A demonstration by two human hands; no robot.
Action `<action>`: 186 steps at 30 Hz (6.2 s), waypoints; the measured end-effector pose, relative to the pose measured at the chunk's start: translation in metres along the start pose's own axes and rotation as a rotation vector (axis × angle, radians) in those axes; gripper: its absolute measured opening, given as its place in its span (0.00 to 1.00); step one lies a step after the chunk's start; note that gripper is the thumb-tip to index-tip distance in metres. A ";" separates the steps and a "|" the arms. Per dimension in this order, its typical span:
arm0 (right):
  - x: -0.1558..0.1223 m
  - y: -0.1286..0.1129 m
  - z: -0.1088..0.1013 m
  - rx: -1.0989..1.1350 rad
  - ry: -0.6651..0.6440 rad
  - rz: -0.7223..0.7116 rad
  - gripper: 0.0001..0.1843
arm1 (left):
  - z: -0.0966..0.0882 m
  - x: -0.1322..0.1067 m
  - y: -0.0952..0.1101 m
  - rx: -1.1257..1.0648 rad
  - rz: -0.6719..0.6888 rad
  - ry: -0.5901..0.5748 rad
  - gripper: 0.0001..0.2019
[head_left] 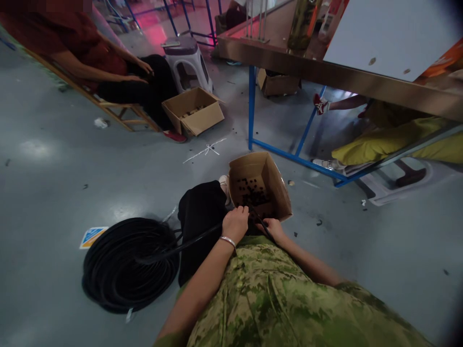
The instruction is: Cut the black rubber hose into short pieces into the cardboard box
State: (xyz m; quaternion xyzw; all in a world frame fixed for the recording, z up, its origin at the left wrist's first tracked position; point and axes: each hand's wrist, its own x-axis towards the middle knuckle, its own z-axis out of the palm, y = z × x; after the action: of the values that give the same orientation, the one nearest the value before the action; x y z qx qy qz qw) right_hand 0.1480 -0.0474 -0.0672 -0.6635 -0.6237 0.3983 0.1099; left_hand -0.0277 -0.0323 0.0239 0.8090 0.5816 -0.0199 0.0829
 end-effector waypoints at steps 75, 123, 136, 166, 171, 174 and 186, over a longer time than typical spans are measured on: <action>-0.011 -0.027 -0.017 0.168 0.030 -0.224 0.16 | -0.011 -0.001 0.001 -0.135 -0.103 0.095 0.19; 0.010 0.016 0.018 0.189 -0.101 0.013 0.17 | 0.006 0.023 0.006 -0.027 -0.057 -0.205 0.15; 0.009 0.021 0.013 0.246 -0.122 0.110 0.20 | 0.003 0.013 0.007 -0.170 -0.117 0.068 0.15; 0.021 -0.075 -0.038 0.907 0.132 0.016 0.17 | -0.017 -0.008 0.015 0.015 0.025 0.172 0.18; 0.021 -0.078 -0.046 0.895 0.154 0.018 0.14 | -0.024 -0.012 0.017 0.010 -0.061 0.148 0.19; 0.022 -0.077 -0.048 0.872 0.154 0.024 0.15 | -0.019 -0.009 0.014 -0.048 -0.073 0.143 0.18; 0.010 -0.034 -0.036 0.726 0.145 0.078 0.19 | -0.009 -0.004 0.004 -0.191 -0.185 0.192 0.17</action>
State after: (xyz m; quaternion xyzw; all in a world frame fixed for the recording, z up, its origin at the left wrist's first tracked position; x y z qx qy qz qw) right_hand 0.1459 -0.0190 -0.0262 -0.6310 -0.4068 0.5495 0.3665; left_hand -0.0254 -0.0356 0.0333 0.7385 0.6582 0.1052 0.1012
